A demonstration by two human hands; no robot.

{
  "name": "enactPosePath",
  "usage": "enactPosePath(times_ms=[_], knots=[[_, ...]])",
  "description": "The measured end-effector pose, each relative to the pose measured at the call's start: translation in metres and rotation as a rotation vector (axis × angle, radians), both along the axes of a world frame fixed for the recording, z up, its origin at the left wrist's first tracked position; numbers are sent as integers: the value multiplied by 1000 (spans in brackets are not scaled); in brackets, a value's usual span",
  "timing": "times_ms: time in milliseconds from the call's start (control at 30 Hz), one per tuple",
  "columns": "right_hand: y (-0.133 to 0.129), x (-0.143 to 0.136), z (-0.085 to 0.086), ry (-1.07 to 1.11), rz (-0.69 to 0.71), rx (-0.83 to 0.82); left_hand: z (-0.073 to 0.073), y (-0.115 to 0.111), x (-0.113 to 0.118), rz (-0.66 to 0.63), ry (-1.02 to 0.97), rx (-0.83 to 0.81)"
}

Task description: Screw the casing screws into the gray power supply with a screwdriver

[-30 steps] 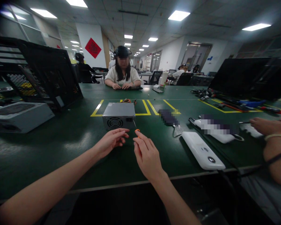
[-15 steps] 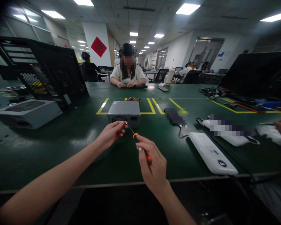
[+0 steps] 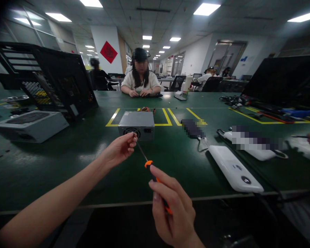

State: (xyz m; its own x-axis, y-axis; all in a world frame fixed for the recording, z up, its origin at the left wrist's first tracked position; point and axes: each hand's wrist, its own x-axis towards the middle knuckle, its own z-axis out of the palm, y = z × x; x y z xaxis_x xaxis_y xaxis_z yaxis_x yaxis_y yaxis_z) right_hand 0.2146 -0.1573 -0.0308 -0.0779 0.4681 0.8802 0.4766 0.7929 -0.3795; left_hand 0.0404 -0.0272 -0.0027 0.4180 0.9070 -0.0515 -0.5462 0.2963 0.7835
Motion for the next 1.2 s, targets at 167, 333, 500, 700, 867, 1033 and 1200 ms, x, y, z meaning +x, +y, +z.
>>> enactPosePath(times_ms=[167,333,500,700,867,1033,1200], knots=[[-6,-1,-1,-120,-21,40,4,-7,2,-49,-29,5],[-5,-2,0,-162,-36,55,5,-9,3,-83,-34,22],[-5,-4,-1,-190,-60,51,5,-9,3,-83,-44,23],[-1,-8,-3,-213,-173,-39,1,-3,2,-1,65,113],[5,-8,-9,-260,-186,-66,-9,4,7,17,125,77],[24,-1,-13,-249,-287,-85,-19,10,10,8,254,58],[47,6,-11,-259,-366,-114,-27,14,8,45,373,92]])
